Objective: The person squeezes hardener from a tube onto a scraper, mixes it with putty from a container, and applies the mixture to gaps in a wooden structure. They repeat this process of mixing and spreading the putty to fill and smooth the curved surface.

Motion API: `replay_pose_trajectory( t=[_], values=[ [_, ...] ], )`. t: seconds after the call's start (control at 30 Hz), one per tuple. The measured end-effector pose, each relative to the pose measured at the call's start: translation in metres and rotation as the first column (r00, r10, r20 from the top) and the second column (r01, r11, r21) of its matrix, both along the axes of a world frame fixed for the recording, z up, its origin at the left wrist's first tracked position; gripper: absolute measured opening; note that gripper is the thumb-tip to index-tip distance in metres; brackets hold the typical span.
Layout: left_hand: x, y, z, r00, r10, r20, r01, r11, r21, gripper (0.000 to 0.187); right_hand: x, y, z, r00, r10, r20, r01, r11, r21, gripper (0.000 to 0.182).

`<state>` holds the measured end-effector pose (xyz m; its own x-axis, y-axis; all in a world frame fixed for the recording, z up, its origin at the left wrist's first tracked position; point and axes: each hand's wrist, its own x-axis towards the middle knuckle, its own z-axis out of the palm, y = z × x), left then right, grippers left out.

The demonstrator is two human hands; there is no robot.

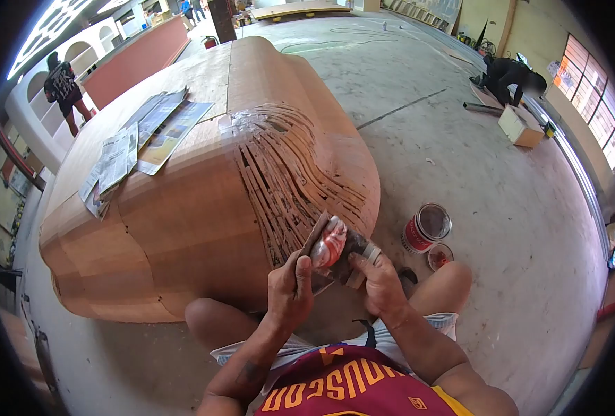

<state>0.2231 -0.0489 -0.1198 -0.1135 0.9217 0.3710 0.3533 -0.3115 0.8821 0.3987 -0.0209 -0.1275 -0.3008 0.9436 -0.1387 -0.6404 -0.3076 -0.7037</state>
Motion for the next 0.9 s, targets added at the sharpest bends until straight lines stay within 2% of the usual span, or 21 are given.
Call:
replay_pose_trajectory(
  t=[0.13, 0.2, 0.23, 0.3, 0.37, 0.43, 0.5, 0.57, 0.67, 0.77, 0.87, 0.9],
  values=[
    [0.0, -0.017, -0.019, 0.995, -0.075, -0.069, 0.069, 0.993, -0.092, 0.034, 0.008, 0.017, 0.01, 0.988, -0.145, 0.044, 0.142, 0.987, 0.07, 0.031],
    [-0.001, -0.019, -0.044, 0.976, -0.002, 0.218, 0.065, 0.958, -0.28, 0.036, 0.012, 0.02, 0.024, 0.971, -0.24, 0.026, 0.232, 0.958, 0.169, 0.028],
    [0.0, -0.013, -0.05, 0.913, 0.015, 0.408, 0.112, 0.952, -0.285, 0.038, 0.018, 0.018, 0.021, 0.932, -0.319, 0.171, 0.246, 0.906, 0.344, 0.027],
    [0.002, -0.002, -0.05, 0.677, 0.079, 0.732, 0.223, 0.926, -0.305, 0.043, 0.032, 0.012, 0.017, 0.771, -0.51, 0.382, 0.155, 0.732, 0.664, 0.024],
    [0.005, 0.006, -0.034, 0.326, 0.169, 0.93, 0.379, 0.878, -0.293, 0.048, 0.035, 0.018, 0.022, 0.642, -0.671, 0.372, -0.1, 0.407, 0.908, 0.024],
    [0.008, 0.016, -0.036, 0.238, 0.111, 0.965, 0.394, 0.897, -0.2, 0.05, 0.023, 0.013, 0.025, 0.657, -0.693, 0.298, -0.158, 0.261, 0.952, 0.028],
    [0.011, 0.018, -0.029, 0.176, 0.101, 0.979, 0.406, 0.899, -0.165, 0.05, 0.023, 0.014, 0.015, 0.624, -0.711, 0.325, -0.234, 0.228, 0.945, 0.037],
    [0.014, 0.02, -0.023, 0.168, 0.076, 0.983, 0.359, 0.924, -0.133, 0.05, 0.021, 0.015, 0.014, 0.59, -0.739, 0.326, -0.275, 0.196, 0.941, 0.042],
    [0.012, 0.02, -0.014, 0.176, 0.024, 0.984, 0.327, 0.942, -0.081, 0.05, 0.024, 0.01, 0.025, 0.497, -0.71, 0.499, -0.38, 0.339, 0.861, 0.046],
    [0.009, 0.021, -0.006, 0.205, 0.01, 0.979, 0.299, 0.951, -0.072, 0.051, 0.026, 0.007, 0.032, 0.464, -0.655, 0.597, -0.427, 0.425, 0.798, 0.049],
    [0.002, 0.024, 0.0, 0.217, -0.035, 0.976, 0.281, 0.959, -0.028, 0.051, 0.04, 0.007, 0.029, 0.361, -0.523, 0.772, -0.593, 0.511, 0.623, 0.046],
    [-0.002, 0.023, 0.001, 0.219, -0.058, 0.974, 0.278, 0.961, -0.005, 0.051, 0.045, 0.008, 0.025, 0.311, -0.553, 0.773, -0.616, 0.502, 0.607, 0.044]
  ],
)
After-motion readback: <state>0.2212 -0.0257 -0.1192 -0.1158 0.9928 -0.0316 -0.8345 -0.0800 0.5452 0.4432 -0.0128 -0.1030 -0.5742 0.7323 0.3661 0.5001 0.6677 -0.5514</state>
